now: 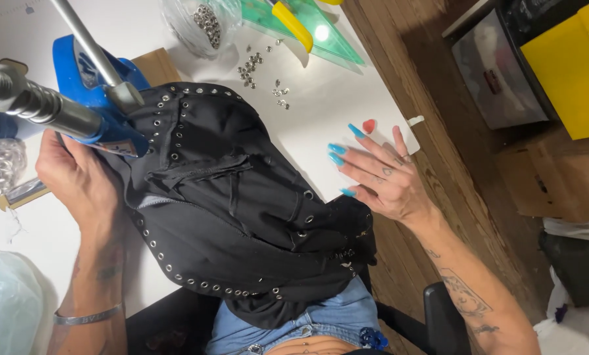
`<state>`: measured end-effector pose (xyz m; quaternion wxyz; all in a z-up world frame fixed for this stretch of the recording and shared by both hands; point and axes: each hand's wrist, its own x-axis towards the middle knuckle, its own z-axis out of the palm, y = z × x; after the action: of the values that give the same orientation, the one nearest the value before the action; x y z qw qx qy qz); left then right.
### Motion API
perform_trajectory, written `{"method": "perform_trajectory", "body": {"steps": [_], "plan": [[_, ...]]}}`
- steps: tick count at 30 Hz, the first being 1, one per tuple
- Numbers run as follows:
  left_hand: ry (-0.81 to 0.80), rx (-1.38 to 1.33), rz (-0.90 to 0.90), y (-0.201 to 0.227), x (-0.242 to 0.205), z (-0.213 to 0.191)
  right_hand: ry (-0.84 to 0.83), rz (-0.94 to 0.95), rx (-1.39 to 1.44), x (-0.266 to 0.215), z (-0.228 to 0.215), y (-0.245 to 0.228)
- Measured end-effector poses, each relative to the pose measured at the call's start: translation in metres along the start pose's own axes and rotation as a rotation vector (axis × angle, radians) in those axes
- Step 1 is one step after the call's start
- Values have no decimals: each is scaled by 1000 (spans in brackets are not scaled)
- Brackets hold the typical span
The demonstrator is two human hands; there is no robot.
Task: Installing metal eyelets and punching holes in a black garment using a hand press and a rotary punch tool.
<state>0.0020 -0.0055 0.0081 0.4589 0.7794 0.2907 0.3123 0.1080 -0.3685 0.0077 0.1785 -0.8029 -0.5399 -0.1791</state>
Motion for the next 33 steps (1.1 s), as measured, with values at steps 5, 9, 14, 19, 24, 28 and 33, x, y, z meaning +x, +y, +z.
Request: {"method": "perform_trajectory", "body": {"steps": [5, 9, 14, 19, 24, 28, 33], "plan": [[3, 39, 57, -9, 1, 0, 124, -178, 181, 4, -5, 5], [1, 26, 50, -11, 2, 3, 166, -142, 264, 1, -3, 3], [83, -83, -5, -17, 4, 5, 198, 166, 423, 18, -7, -18], [170, -1, 248, -6, 7, -3, 380, -30, 356, 107, 8, -51], [148, 22, 114, -8, 7, -3, 485, -244, 395, 182, 49, -86], [127, -9, 13, -2, 9, -6, 469, -301, 449, 200, 80, -87], [76, -23, -49, -6, 11, -6, 367, -246, 608, 199, 97, -74]]}}
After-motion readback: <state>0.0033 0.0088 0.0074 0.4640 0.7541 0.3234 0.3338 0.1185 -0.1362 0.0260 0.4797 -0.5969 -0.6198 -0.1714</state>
